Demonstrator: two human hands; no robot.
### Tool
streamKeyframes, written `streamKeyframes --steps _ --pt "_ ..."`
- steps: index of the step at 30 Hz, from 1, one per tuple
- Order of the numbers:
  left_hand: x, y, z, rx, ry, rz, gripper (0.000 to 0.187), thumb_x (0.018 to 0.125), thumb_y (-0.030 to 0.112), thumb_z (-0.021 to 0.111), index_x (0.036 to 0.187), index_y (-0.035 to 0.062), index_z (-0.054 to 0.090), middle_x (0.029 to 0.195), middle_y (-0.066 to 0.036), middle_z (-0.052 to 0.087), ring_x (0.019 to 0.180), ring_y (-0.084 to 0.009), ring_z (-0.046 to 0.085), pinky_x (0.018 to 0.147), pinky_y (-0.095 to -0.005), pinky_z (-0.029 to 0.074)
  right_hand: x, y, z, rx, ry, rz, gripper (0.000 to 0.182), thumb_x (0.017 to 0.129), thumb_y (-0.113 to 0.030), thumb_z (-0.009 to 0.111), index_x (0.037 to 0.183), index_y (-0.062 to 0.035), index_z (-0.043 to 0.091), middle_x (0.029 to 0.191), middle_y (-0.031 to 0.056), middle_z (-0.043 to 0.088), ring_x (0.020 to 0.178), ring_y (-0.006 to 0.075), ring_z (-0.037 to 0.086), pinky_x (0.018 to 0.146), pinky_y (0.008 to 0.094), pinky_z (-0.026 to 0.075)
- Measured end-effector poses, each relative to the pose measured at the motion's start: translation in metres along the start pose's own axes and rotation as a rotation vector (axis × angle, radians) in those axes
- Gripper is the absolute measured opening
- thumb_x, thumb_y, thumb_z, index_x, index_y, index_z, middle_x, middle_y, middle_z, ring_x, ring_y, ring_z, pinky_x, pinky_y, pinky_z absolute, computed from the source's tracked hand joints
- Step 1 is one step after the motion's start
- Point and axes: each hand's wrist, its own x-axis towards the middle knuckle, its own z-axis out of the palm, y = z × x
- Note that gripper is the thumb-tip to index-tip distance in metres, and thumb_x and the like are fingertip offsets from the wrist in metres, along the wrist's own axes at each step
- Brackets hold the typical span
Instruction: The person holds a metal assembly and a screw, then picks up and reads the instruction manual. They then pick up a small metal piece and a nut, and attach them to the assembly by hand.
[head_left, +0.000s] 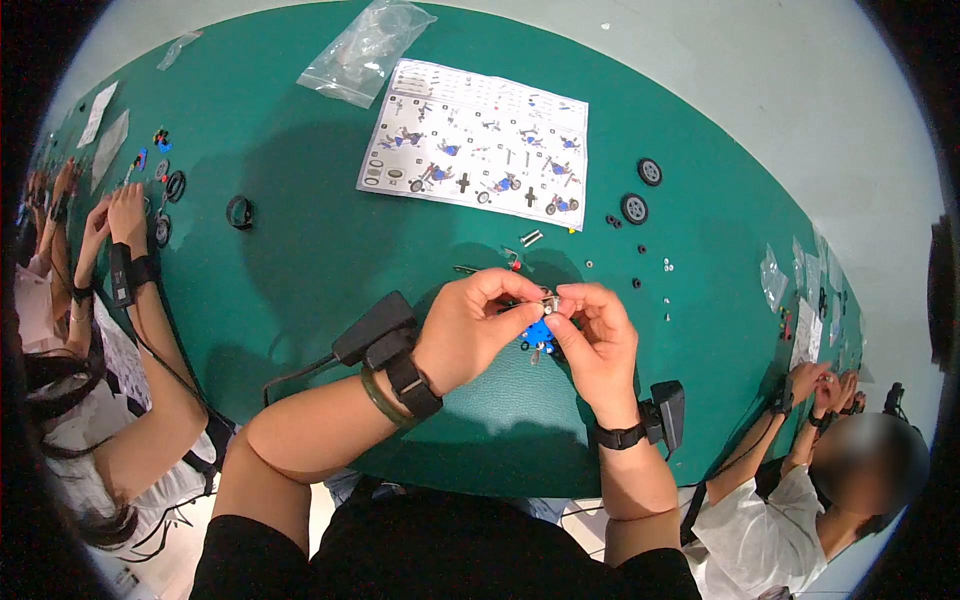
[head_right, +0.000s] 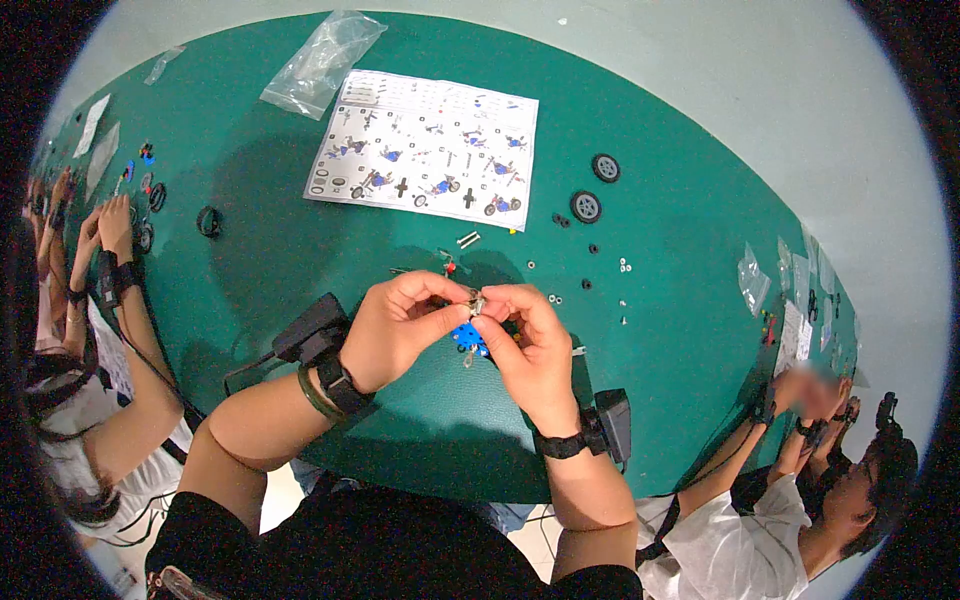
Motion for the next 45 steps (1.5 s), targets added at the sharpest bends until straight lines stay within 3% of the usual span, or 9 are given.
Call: streamKeyframes --steps 5,17,29,45 --pt "0.0 -0.001 0.0 -0.017 -0.005 0.01 0.012 0.088 0.0 0.064 0.1 0.0005 0.063 0.1 -0.006 0.068 0.089 -0.0085 0.061 0.08 -0.024 0.05 0.0 0.002 0.001 0.016 0.01 0.007 0.029 0.084 0.004 0.065 0.112 -0.0025 0.057 0.094 0.0016 0.057 0.087 0.0095 0.054 0.079 0.0231 0.045" --pt "-0.001 -0.002 0.002 -0.02 -0.03 0.057 0.012 0.088 -0.001 0.064 0.099 0.0007 0.063 0.102 -0.009 0.068 0.094 -0.0124 0.062 0.087 -0.0283 0.05 0.001 -0.001 0.0 -0.213 0.059 -0.085 0.015 0.079 0.002 0.07 0.092 -0.0017 0.063 0.086 0.0051 0.057 0.076 0.0122 0.055 0.069 0.024 0.045" --pt "-0.001 -0.004 0.001 -0.081 -0.027 0.073 0.013 0.087 -0.002 0.063 0.1 0.0006 0.062 0.106 -0.01 0.067 0.098 -0.0146 0.063 0.089 -0.0298 0.05 -0.001 -0.013 0.005 -0.416 0.077 -0.22 0.015 0.078 0.0 0.073 0.088 -0.0015 0.062 0.083 0.0059 0.057 0.071 0.0126 0.054 0.063 0.0248 0.044" --pt "-0.003 -0.008 0.002 -0.094 -0.049 0.107 0.012 0.086 -0.004 0.064 0.097 0.0007 0.063 0.109 -0.013 0.066 0.101 -0.017 0.063 0.089 -0.0316 0.052 -0.005 -0.008 0.01 -0.366 0.175 -0.199 0.015 0.078 0.0 0.073 0.085 -0.0016 0.061 0.082 0.0056 0.057 0.068 0.0128 0.054 0.061 0.0249 0.044"
